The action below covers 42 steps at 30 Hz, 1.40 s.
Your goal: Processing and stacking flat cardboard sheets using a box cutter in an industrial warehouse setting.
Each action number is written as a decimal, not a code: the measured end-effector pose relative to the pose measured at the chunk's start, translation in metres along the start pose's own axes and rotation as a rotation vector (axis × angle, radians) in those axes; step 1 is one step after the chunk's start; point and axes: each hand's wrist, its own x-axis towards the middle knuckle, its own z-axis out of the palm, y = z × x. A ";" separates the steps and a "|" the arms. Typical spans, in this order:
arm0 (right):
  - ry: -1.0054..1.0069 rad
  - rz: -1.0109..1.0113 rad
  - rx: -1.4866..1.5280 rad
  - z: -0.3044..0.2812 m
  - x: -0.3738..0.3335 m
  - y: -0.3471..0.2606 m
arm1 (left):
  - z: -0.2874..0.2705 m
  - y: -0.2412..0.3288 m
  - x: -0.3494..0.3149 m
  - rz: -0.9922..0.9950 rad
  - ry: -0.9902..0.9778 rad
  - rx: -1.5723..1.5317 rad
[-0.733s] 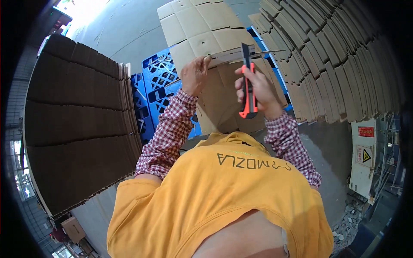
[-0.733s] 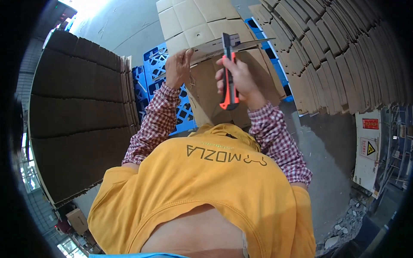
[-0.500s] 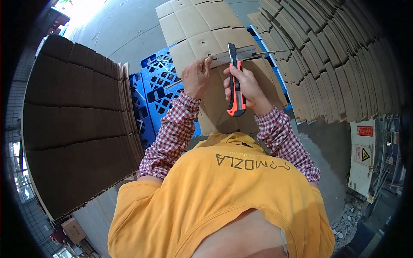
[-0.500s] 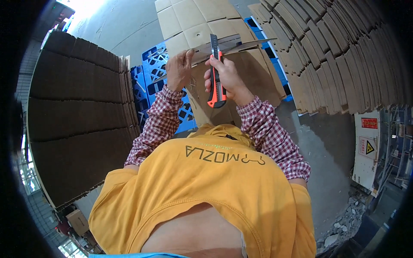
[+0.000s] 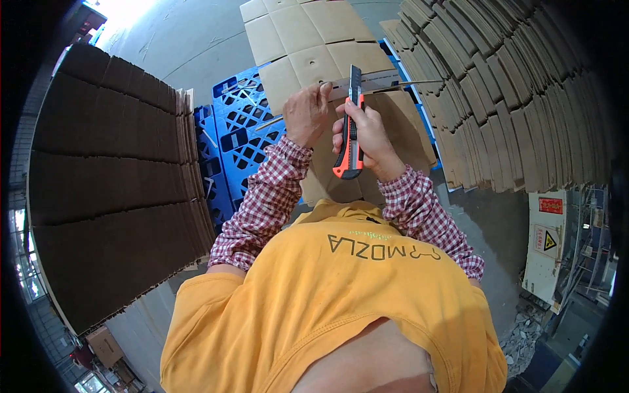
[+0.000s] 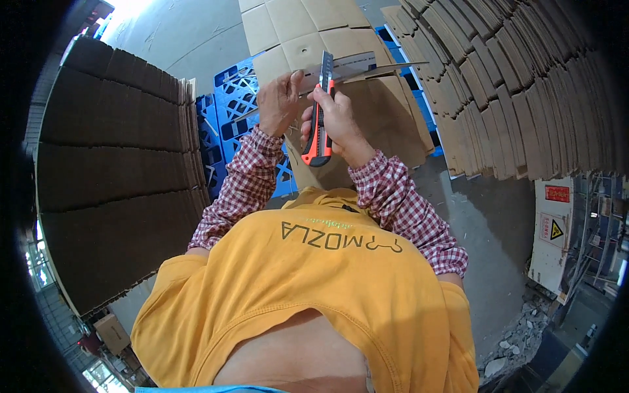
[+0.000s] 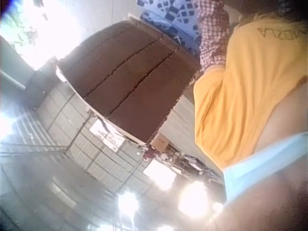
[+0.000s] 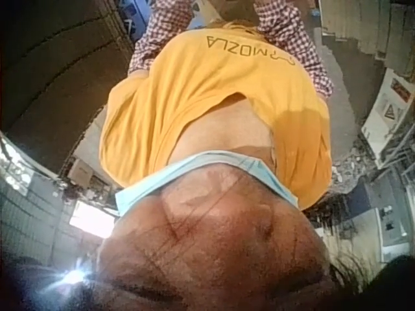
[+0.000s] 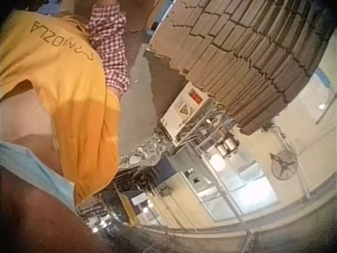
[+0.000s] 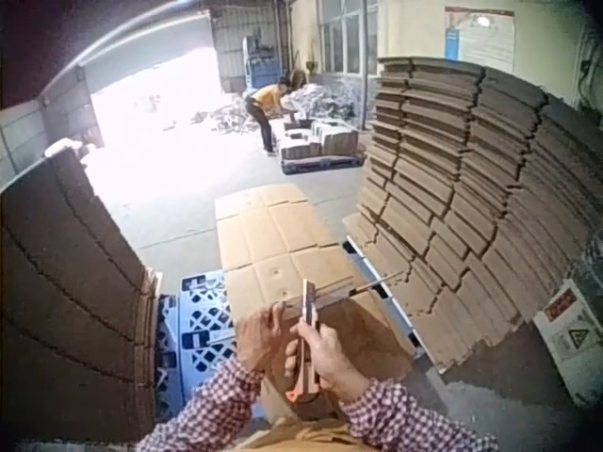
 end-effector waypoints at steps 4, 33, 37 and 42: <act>-0.008 0.027 0.060 0.004 -0.003 0.002 | -0.001 0.001 0.000 -0.007 0.022 -0.029; 0.048 0.017 0.035 0.015 -0.009 0.005 | 0.006 0.005 0.005 -0.005 0.037 -0.019; 0.087 -0.019 0.000 0.010 -0.003 -0.003 | 0.005 0.008 0.000 0.004 -0.009 -0.061; 0.088 -0.004 -0.009 0.009 -0.006 0.001 | 0.011 0.003 -0.002 0.031 -0.009 -0.064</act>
